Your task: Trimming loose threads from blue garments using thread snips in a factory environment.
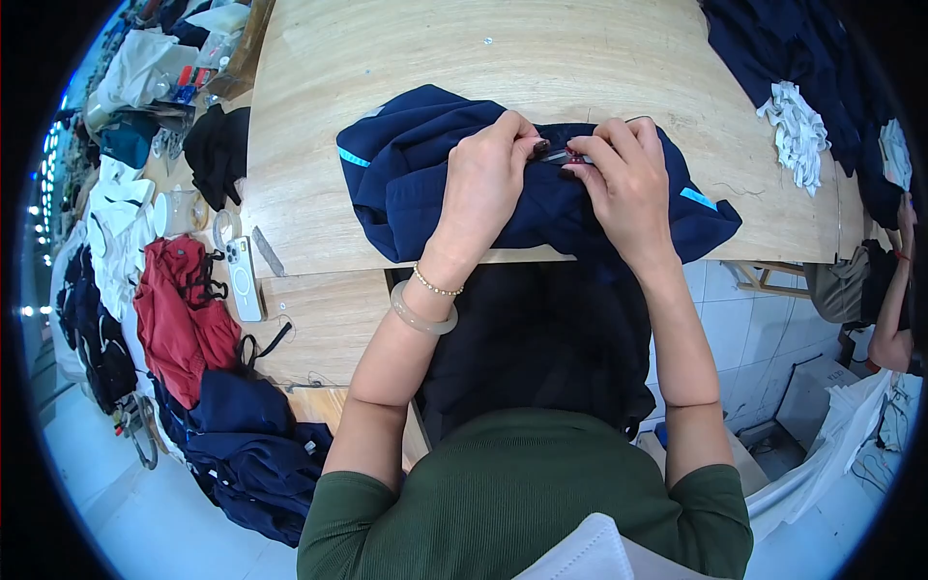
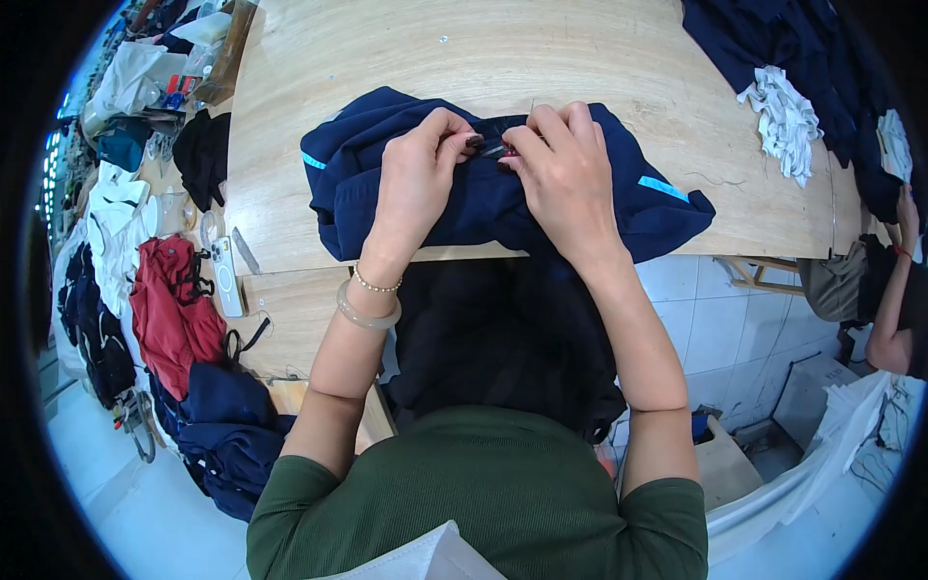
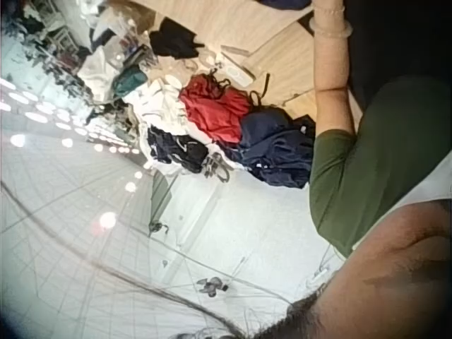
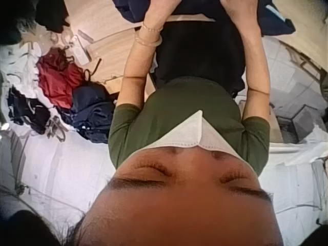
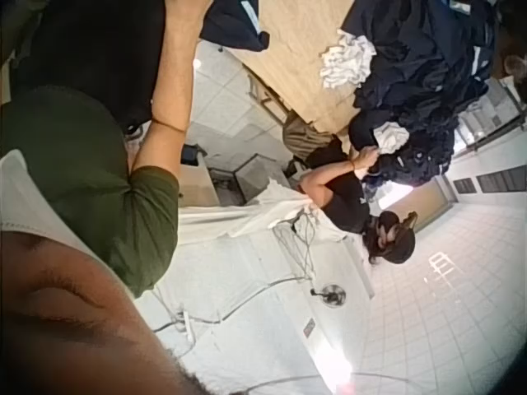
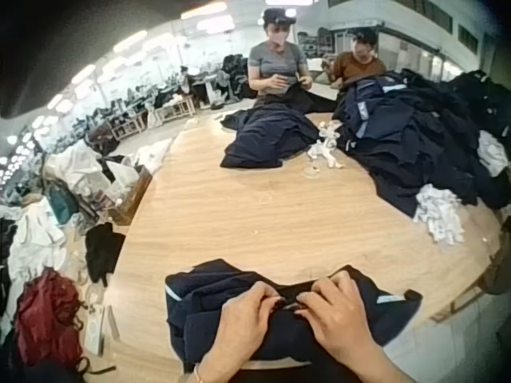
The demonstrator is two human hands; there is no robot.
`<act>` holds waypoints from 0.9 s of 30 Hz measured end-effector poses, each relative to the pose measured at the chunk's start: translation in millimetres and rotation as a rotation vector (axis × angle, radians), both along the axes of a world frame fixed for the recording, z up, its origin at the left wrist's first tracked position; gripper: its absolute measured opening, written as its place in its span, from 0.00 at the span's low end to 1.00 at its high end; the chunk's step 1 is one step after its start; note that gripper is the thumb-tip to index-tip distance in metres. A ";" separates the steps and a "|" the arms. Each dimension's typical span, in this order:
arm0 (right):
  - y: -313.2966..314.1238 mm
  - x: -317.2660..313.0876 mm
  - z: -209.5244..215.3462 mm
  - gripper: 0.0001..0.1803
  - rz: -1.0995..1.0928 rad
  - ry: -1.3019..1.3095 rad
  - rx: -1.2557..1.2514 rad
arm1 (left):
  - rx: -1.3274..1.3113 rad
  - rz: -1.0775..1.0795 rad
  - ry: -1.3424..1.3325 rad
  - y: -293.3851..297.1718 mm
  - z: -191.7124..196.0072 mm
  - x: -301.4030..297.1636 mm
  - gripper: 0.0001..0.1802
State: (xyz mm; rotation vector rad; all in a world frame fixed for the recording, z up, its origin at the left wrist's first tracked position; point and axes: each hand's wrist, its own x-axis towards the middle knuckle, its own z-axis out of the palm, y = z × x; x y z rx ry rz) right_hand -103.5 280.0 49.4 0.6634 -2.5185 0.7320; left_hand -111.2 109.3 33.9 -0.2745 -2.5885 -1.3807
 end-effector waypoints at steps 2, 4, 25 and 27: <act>0.1 -0.2 -0.2 0.12 0.013 0.000 0.018 | 0.004 0.004 -0.005 -0.2 -0.6 -0.1 0.05; 2.7 0.4 0.1 0.13 0.004 -0.003 0.016 | 0.009 0.007 -0.011 0.0 -0.4 -0.1 0.05; 25.6 1.1 13.3 0.11 -0.199 -0.025 -0.286 | 0.324 0.232 0.046 -10.7 13.9 -3.0 0.05; 39.3 2.7 11.8 0.11 -0.297 -0.064 -0.443 | 0.275 0.380 0.206 -13.7 19.6 -7.4 0.06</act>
